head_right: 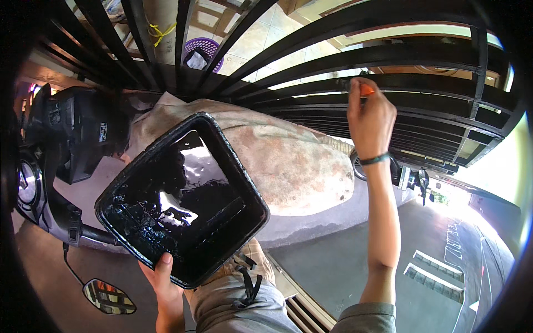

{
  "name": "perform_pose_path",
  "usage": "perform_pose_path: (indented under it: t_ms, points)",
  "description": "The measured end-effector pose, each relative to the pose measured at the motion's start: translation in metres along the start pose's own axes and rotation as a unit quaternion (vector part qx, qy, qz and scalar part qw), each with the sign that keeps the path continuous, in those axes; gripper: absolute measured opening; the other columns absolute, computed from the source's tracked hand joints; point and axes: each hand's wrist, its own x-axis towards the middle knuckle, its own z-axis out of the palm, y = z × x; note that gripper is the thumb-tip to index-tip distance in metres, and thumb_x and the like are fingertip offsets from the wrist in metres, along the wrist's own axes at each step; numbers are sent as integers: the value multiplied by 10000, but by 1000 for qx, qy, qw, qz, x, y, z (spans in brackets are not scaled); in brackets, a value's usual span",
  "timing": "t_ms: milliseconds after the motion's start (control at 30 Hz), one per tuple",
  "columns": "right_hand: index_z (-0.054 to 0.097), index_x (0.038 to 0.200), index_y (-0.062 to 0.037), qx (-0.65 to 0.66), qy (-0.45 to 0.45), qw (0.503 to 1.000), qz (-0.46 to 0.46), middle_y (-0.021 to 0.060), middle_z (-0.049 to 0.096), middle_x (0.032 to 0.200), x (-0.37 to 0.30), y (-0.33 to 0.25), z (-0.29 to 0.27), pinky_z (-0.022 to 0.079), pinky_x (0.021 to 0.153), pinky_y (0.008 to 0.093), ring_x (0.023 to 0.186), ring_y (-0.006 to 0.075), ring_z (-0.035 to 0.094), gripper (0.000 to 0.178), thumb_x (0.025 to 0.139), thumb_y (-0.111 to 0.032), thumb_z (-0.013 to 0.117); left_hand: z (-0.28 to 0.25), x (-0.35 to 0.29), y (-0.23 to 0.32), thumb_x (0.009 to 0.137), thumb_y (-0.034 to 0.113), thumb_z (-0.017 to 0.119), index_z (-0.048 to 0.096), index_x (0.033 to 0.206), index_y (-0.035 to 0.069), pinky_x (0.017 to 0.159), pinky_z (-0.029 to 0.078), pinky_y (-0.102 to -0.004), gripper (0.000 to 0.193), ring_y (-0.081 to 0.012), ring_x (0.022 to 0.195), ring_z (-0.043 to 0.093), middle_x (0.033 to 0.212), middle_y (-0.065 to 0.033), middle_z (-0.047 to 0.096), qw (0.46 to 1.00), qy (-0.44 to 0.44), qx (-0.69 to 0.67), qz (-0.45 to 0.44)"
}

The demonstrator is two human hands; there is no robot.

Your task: The person is painting a black metal gate and its support bars using a brush and a container of black paint.

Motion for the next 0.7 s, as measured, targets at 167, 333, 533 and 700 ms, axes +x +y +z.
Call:
perform_pose_path:
  t_ms: [167,333,533,700]
  points:
    - [750,1015,-31,-45,28,998,15,138,619,594,6,31,-19,449,477,369,479,233,607,325,1069,-318,608,-7,-3,-3,877,32,736,305,1560,-13,1162,367,-400,809,-254,1347,508,1471,-160,507,1000,-4,5,-3]
    - [758,1049,-48,-19,89,995,-35,111,624,585,12,-1,-46,449,477,362,461,219,589,297,1066,-307,615,-4,-4,-4,883,32,726,295,1564,-20,1161,371,-404,807,-261,1343,511,1467,-173,506,1000,18,-1,0]
    - [731,974,-18,28,2,999,33,235,664,693,0,25,28,529,616,456,690,435,686,280,1042,-267,622,-8,1,-4,882,60,717,349,1530,-11,1094,464,-437,749,-291,1269,579,1408,-181,548,999,1,18,28]
    - [675,949,-40,-39,21,999,3,184,640,628,23,11,0,510,537,455,614,391,682,243,1042,-258,620,-9,-1,0,880,50,733,355,1518,-12,1127,400,-402,744,-242,1302,540,1423,-152,541,999,15,30,19]
